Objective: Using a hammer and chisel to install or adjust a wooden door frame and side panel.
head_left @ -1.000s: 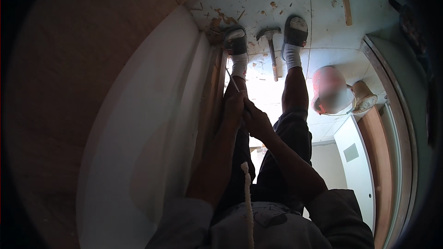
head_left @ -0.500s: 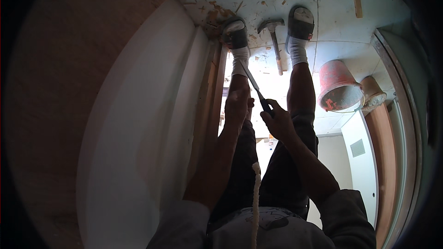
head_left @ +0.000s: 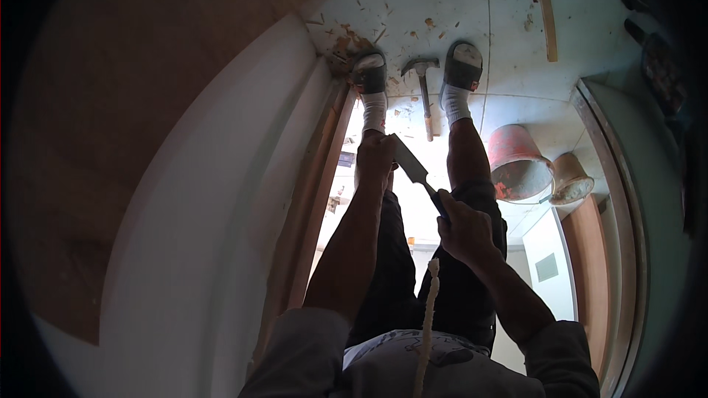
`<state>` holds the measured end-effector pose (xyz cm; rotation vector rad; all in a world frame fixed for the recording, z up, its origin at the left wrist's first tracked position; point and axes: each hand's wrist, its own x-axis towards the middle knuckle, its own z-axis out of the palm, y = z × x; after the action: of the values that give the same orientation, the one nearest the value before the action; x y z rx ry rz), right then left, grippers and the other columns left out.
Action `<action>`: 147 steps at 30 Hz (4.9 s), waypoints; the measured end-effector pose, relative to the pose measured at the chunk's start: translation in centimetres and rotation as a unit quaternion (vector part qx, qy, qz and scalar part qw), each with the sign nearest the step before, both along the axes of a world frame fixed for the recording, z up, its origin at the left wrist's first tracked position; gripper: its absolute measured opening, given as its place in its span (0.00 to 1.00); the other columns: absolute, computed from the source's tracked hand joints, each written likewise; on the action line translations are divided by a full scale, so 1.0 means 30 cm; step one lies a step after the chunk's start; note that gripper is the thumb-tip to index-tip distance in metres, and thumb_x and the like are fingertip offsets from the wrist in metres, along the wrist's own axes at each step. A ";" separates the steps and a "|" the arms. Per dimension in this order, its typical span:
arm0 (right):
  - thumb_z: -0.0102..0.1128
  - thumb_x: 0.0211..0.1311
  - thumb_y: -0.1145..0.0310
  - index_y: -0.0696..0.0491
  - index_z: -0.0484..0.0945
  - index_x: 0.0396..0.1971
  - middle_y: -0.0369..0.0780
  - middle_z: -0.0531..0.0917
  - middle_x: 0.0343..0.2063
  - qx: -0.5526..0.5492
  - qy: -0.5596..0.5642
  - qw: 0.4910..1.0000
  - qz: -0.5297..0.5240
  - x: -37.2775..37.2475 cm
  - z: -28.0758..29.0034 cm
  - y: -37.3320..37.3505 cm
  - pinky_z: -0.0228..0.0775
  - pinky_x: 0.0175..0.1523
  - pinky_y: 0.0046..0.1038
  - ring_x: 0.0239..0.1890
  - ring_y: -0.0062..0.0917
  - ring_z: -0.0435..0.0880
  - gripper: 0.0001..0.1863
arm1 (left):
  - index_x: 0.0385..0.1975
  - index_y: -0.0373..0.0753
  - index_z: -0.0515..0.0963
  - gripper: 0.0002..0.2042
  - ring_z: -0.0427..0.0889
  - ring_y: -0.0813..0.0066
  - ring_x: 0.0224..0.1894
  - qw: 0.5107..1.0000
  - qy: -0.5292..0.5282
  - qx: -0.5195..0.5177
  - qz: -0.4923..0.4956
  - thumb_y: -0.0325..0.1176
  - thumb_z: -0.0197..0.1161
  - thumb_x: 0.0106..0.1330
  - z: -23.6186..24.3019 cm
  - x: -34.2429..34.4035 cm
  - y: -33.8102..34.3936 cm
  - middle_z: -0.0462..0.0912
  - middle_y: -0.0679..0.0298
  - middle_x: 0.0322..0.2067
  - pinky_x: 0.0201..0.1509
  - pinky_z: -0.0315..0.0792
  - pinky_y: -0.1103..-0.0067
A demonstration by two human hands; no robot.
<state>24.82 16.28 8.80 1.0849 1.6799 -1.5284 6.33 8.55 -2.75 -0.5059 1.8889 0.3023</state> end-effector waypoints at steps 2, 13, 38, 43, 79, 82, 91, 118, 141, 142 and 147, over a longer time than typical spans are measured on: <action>0.58 0.54 0.69 0.54 0.68 0.55 0.44 0.79 0.25 0.021 0.028 0.999 0.021 0.043 0.041 0.052 0.74 0.34 0.41 0.28 0.40 0.82 0.26 | 0.27 0.31 0.80 0.12 0.73 0.78 0.14 0.999 0.008 0.011 -0.030 0.36 0.61 0.55 0.031 0.035 0.034 0.75 0.64 0.15 0.16 0.66 0.80; 0.59 0.54 0.65 0.54 0.70 0.54 0.48 0.81 0.27 0.096 0.089 0.991 0.038 0.270 0.369 0.146 0.75 0.36 0.39 0.29 0.43 0.83 0.25 | 0.23 0.32 0.78 0.15 0.78 0.76 0.15 0.995 0.024 0.090 0.020 0.40 0.60 0.59 0.341 0.118 0.045 0.77 0.61 0.15 0.19 0.71 0.78; 0.63 0.55 0.59 0.56 0.71 0.39 0.48 0.80 0.23 0.166 0.118 0.811 -0.548 0.402 0.795 -0.929 0.74 0.32 0.37 0.24 0.40 0.83 0.19 | 0.46 0.38 0.70 0.15 0.83 0.64 0.34 0.861 -0.251 0.414 -0.154 0.36 0.59 0.63 1.107 0.588 -0.286 0.82 0.56 0.36 0.34 0.79 0.70; 0.60 0.60 0.61 0.57 0.73 0.40 0.36 0.77 0.20 0.050 0.200 0.735 -0.646 0.457 1.005 -0.929 0.71 0.25 0.22 0.19 0.18 0.77 0.16 | 0.48 0.32 0.69 0.20 0.80 0.59 0.43 0.741 -0.360 0.503 -0.260 0.44 0.55 0.69 1.348 0.688 -0.307 0.79 0.51 0.41 0.47 0.75 0.67; 0.49 0.59 0.57 0.60 0.80 0.35 0.54 0.83 0.36 0.080 -0.118 0.975 -0.168 0.873 -0.492 -1.016 0.75 0.49 0.39 0.42 0.43 0.84 0.20 | 0.39 0.32 0.78 0.19 0.84 0.76 0.29 0.954 -0.132 0.142 -0.228 0.44 0.51 0.69 0.398 1.029 -1.077 0.84 0.60 0.27 0.33 0.75 0.81; 0.49 0.60 0.58 0.59 0.79 0.32 0.52 0.83 0.31 0.165 -0.099 0.963 -0.191 0.711 -0.751 -0.925 0.76 0.45 0.39 0.38 0.41 0.84 0.18 | 0.39 0.30 0.78 0.19 0.84 0.74 0.29 0.955 -0.135 0.131 -0.228 0.44 0.51 0.69 0.230 0.951 -1.158 0.84 0.59 0.28 0.35 0.76 0.79; 0.46 0.63 0.56 0.56 0.77 0.37 0.50 0.83 0.33 0.199 -0.121 0.947 -0.221 0.402 -1.300 -0.659 0.75 0.47 0.39 0.38 0.41 0.83 0.19 | 0.38 0.26 0.75 0.19 0.84 0.69 0.34 0.970 -0.191 0.092 -0.118 0.42 0.53 0.70 0.078 0.780 -1.147 0.83 0.54 0.30 0.43 0.78 0.76; 0.50 0.54 0.62 0.57 0.79 0.42 0.51 0.81 0.45 0.018 -0.299 0.737 -0.605 1.388 0.017 -1.500 0.71 0.54 0.42 0.50 0.43 0.79 0.20 | 0.28 0.36 0.72 0.12 0.74 0.75 0.15 0.835 -0.129 0.281 -0.455 0.40 0.54 0.64 0.276 0.664 -0.581 0.76 0.63 0.17 0.17 0.65 0.81; 0.48 0.53 0.62 0.56 0.81 0.20 0.38 0.85 0.19 0.045 -0.227 0.390 -0.891 2.554 0.490 -2.280 0.77 0.38 0.30 0.25 0.25 0.86 0.15 | 0.40 0.38 0.77 0.26 0.78 0.62 0.24 0.067 -0.041 0.722 -0.688 0.60 0.54 0.64 0.798 2.905 -0.544 0.82 0.57 0.26 0.32 0.73 0.65; 0.50 0.55 0.62 0.55 0.81 0.21 0.38 0.85 0.20 0.030 -0.229 0.385 -0.894 2.576 0.411 -2.314 0.78 0.35 0.29 0.23 0.24 0.85 0.14 | 0.32 0.37 0.77 0.26 0.74 0.70 0.20 0.322 -0.211 0.655 -0.651 0.59 0.53 0.65 0.929 2.968 -0.570 0.78 0.61 0.20 0.26 0.69 0.72; 0.51 0.57 0.65 0.58 0.79 0.21 0.39 0.85 0.21 -0.032 -0.191 0.279 -0.941 2.779 0.288 -2.339 0.80 0.30 0.28 0.20 0.27 0.85 0.14 | 0.22 0.36 0.77 0.27 0.63 0.83 0.14 0.467 -0.229 0.619 -0.588 0.56 0.50 0.69 1.089 3.350 -0.437 0.69 0.70 0.11 0.19 0.60 0.83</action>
<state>108.20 -53.87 17.45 3.2619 -1.1495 -1.5744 106.85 -4.57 29.94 1.5464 0.6669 0.4141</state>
